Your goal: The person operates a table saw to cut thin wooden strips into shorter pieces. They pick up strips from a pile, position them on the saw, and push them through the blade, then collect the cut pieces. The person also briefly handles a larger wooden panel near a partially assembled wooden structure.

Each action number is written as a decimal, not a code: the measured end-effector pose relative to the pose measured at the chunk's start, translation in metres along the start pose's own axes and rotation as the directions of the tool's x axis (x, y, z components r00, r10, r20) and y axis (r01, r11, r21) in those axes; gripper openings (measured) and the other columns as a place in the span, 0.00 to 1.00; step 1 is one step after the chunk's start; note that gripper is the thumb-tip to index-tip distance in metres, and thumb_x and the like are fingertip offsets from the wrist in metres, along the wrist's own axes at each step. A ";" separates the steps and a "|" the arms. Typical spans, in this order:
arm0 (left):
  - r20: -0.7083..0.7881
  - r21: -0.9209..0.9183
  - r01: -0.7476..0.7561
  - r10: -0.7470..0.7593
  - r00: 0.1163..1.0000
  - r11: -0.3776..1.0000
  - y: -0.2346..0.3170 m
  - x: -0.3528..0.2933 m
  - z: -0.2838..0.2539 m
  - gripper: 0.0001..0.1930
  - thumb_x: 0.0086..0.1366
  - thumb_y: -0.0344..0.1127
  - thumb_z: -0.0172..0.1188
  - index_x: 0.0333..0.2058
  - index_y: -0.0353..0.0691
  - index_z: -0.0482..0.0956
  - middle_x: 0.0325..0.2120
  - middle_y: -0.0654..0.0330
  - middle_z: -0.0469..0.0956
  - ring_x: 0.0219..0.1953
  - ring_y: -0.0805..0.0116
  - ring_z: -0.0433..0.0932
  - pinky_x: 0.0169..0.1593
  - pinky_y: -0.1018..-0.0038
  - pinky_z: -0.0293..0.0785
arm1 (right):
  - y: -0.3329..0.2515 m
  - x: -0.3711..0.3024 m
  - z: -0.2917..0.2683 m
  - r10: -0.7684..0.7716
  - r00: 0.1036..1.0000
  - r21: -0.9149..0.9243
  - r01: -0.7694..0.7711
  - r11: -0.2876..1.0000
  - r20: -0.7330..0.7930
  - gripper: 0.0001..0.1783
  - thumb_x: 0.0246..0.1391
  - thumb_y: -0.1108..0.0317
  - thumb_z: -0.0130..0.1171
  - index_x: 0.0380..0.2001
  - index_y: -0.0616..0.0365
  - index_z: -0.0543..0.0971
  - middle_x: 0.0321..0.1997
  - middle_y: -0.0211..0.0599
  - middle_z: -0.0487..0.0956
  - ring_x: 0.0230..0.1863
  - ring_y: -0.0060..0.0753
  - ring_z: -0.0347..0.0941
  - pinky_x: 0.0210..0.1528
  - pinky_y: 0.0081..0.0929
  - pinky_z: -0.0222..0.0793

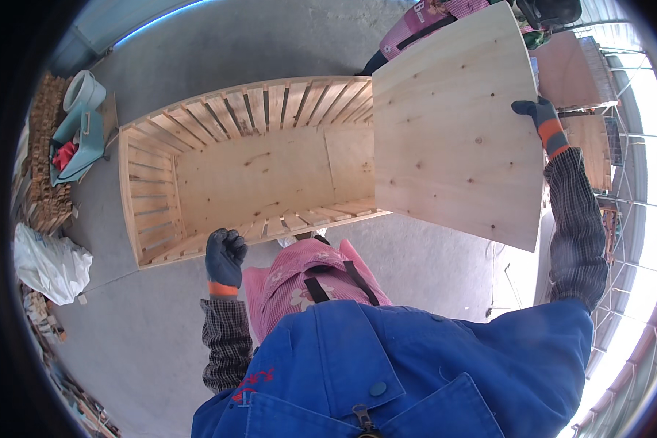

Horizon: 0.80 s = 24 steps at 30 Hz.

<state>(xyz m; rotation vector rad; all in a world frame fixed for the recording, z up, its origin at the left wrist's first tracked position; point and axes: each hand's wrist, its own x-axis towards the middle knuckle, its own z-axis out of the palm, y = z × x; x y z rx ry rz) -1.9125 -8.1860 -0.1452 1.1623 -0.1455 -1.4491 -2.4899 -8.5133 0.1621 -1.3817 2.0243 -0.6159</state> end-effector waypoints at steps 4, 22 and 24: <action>0.012 -0.048 0.041 -0.040 0.999 0.998 -0.003 -0.004 -0.015 0.08 0.68 0.42 0.56 0.37 0.45 0.75 0.33 0.63 0.76 0.33 0.72 0.73 0.38 0.75 0.75 | -0.007 0.000 0.000 0.052 0.997 -0.023 -0.051 0.998 0.048 0.22 0.43 0.69 0.70 0.44 0.63 0.80 0.36 0.41 0.83 0.32 0.35 0.80 0.35 0.33 0.78; 0.068 -0.261 0.150 -0.137 0.988 0.954 -0.006 -0.005 -0.017 0.09 0.68 0.43 0.56 0.37 0.45 0.75 0.33 0.63 0.76 0.33 0.71 0.75 0.39 0.75 0.75 | -0.041 -0.005 -0.008 0.082 0.992 -0.141 -0.069 0.988 0.091 0.20 0.46 0.67 0.68 0.44 0.63 0.80 0.36 0.40 0.83 0.31 0.34 0.81 0.35 0.31 0.78; 0.052 -0.211 0.130 -0.122 0.991 0.969 -0.001 -0.009 -0.005 0.09 0.68 0.43 0.56 0.37 0.45 0.75 0.34 0.63 0.77 0.34 0.71 0.76 0.39 0.74 0.76 | -0.036 -0.013 -0.014 0.080 0.993 -0.140 -0.067 0.988 0.089 0.22 0.45 0.67 0.69 0.44 0.63 0.80 0.36 0.40 0.83 0.31 0.34 0.81 0.35 0.31 0.78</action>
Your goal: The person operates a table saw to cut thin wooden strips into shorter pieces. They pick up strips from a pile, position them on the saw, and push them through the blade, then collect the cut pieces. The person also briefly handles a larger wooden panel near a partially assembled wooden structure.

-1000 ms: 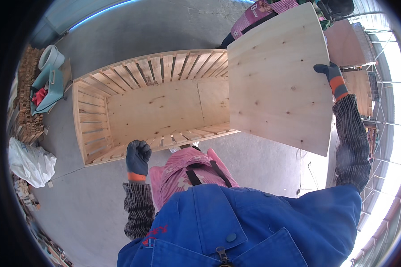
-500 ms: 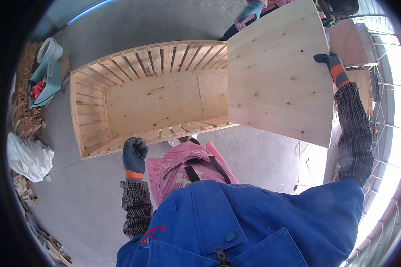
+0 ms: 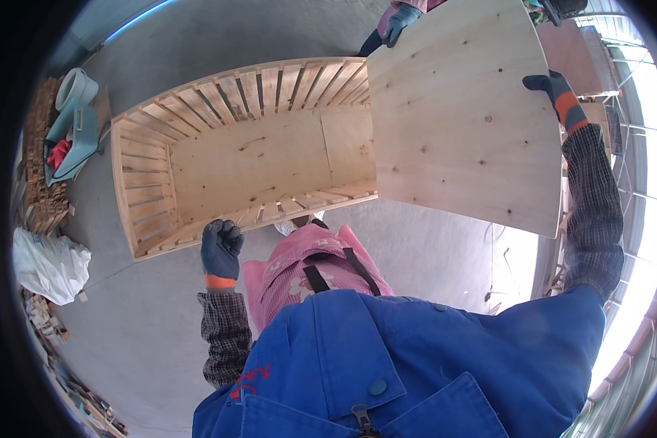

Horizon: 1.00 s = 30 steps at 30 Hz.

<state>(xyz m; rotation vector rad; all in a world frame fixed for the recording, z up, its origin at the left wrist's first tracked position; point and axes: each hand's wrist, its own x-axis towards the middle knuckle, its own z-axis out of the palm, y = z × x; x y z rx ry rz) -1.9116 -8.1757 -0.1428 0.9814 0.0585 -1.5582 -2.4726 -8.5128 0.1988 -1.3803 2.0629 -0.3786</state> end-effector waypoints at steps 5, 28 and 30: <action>0.027 0.185 -0.068 0.064 0.998 0.980 -0.009 0.007 -0.005 0.09 0.68 0.43 0.56 0.37 0.44 0.75 0.33 0.63 0.77 0.33 0.71 0.76 0.39 0.75 0.76 | 0.026 -0.060 -0.013 -0.048 0.999 0.136 0.049 0.989 -0.016 0.22 0.46 0.66 0.68 0.45 0.63 0.79 0.37 0.38 0.83 0.32 0.32 0.80 0.36 0.30 0.79; -0.162 -0.427 0.356 -0.457 0.874 0.831 -0.089 -0.088 -0.158 0.10 0.66 0.44 0.57 0.27 0.51 0.71 0.24 0.69 0.71 0.25 0.75 0.68 0.27 0.78 0.64 | 0.323 -0.458 -0.076 0.289 0.920 0.306 -0.205 0.930 -0.263 0.25 0.46 0.73 0.65 0.50 0.65 0.75 0.41 0.36 0.80 0.40 0.26 0.76 0.45 0.25 0.73; -0.010 -0.740 0.408 -0.616 0.788 0.534 -0.122 -0.107 -0.191 0.11 0.64 0.46 0.58 0.26 0.52 0.70 0.23 0.70 0.71 0.26 0.75 0.70 0.27 0.77 0.64 | 0.358 -0.480 -0.057 0.262 0.925 0.312 -0.172 0.934 -0.274 0.24 0.47 0.73 0.65 0.50 0.65 0.75 0.40 0.35 0.80 0.39 0.25 0.75 0.42 0.24 0.73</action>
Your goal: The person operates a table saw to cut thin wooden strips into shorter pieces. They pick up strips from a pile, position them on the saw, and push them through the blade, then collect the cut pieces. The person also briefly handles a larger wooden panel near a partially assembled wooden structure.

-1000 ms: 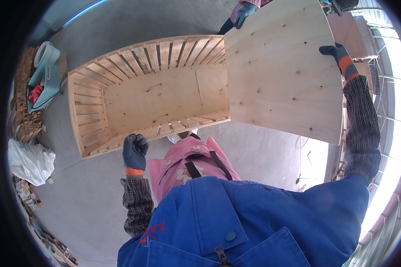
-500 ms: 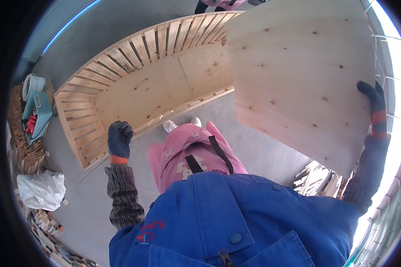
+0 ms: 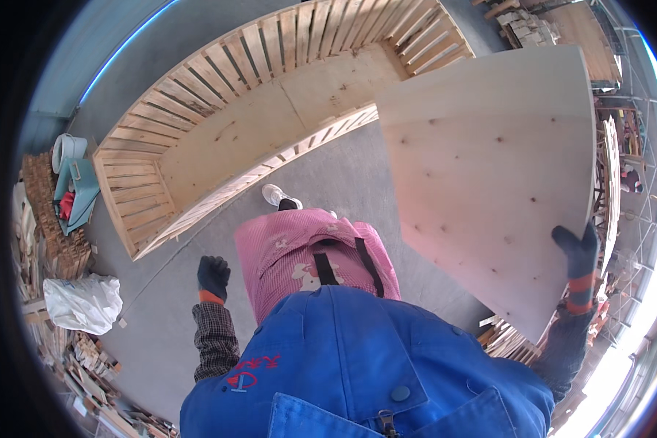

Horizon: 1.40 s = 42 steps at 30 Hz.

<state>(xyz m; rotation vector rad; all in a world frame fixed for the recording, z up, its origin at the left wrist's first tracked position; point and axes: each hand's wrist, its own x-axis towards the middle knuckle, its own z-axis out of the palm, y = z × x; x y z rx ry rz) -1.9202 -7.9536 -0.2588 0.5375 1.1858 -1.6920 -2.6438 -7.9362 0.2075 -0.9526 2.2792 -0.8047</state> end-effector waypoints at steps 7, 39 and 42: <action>-0.169 -0.444 0.205 -0.306 0.937 0.872 -0.017 0.016 -0.107 0.13 0.63 0.48 0.57 0.25 0.53 0.67 0.22 0.70 0.68 0.25 0.72 0.68 0.28 0.75 0.64 | 0.157 0.010 0.068 -0.040 0.999 -0.425 0.042 0.904 0.014 0.35 0.41 0.59 0.72 0.52 0.64 0.74 0.43 0.55 0.80 0.40 0.53 0.78 0.42 0.42 0.73; -0.365 0.811 0.090 0.379 0.850 0.578 -0.012 -0.025 -0.152 0.14 0.62 0.39 0.52 0.19 0.53 0.59 0.18 0.71 0.58 0.21 0.77 0.60 0.23 0.80 0.55 | 0.393 0.145 0.436 0.261 0.943 -0.381 -0.169 0.909 0.205 0.41 0.37 0.52 0.73 0.56 0.54 0.72 0.47 0.48 0.80 0.49 0.51 0.77 0.54 0.40 0.71; -0.155 0.988 0.131 0.442 0.884 0.085 -0.018 -0.024 -0.147 0.14 0.62 0.38 0.52 0.19 0.52 0.59 0.18 0.71 0.58 0.21 0.77 0.60 0.24 0.80 0.56 | 0.379 0.150 0.433 0.295 0.921 -0.319 -0.208 0.925 0.254 0.49 0.34 0.49 0.75 0.60 0.58 0.68 0.50 0.49 0.78 0.53 0.49 0.75 0.57 0.39 0.70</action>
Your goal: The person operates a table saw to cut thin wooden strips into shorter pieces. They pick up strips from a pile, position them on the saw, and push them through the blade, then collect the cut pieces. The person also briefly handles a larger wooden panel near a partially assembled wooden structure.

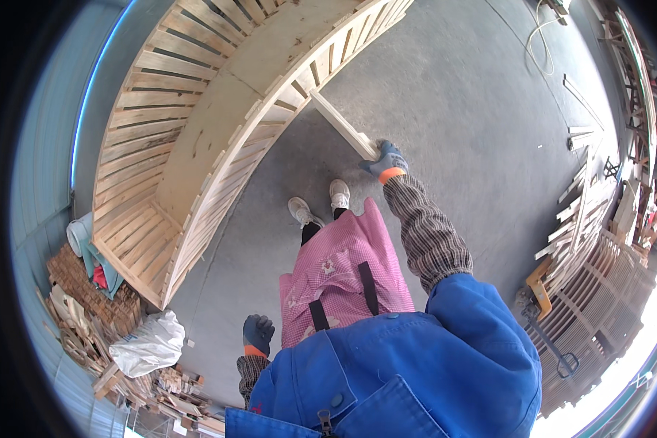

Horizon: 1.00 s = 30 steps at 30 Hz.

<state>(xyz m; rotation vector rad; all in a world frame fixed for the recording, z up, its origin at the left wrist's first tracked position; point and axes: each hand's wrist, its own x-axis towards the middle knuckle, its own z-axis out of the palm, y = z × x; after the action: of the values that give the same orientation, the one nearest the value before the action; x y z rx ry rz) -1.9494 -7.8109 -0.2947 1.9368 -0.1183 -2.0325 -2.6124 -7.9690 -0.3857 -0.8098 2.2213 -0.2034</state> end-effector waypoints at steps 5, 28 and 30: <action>0.020 0.058 -0.029 0.028 0.999 0.998 0.027 -0.005 0.023 0.14 0.62 0.38 0.54 0.20 0.52 0.60 0.18 0.71 0.59 0.21 0.77 0.61 0.24 0.80 0.58 | 0.008 0.016 0.016 -0.032 0.990 0.079 0.021 0.997 0.137 0.44 0.37 0.53 0.72 0.60 0.52 0.71 0.53 0.48 0.77 0.55 0.48 0.73 0.57 0.39 0.70; 0.407 0.626 -0.515 0.318 0.856 0.585 0.055 0.203 0.436 0.30 0.65 0.33 0.61 0.60 0.29 0.59 0.49 0.50 0.72 0.46 0.61 0.73 0.47 0.69 0.74 | 0.184 0.243 0.214 0.415 0.898 -0.101 -0.404 0.909 0.143 0.38 0.46 0.53 0.69 0.59 0.58 0.71 0.63 0.51 0.70 0.65 0.50 0.66 0.64 0.38 0.65; 0.403 0.556 -0.445 0.240 0.883 0.702 0.059 0.206 0.434 0.32 0.63 0.30 0.63 0.61 0.29 0.58 0.50 0.50 0.72 0.48 0.61 0.73 0.50 0.67 0.73 | 0.194 0.300 0.262 0.428 0.892 -0.175 -0.402 0.899 0.150 0.35 0.47 0.53 0.69 0.57 0.55 0.73 0.62 0.50 0.71 0.64 0.51 0.67 0.63 0.40 0.67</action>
<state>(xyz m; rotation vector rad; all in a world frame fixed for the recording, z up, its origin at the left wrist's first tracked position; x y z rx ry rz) -2.3699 -7.9985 -0.4435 1.7004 -1.3137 -2.1559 -2.6791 -7.9734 -0.8238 -0.3849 2.1875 0.2307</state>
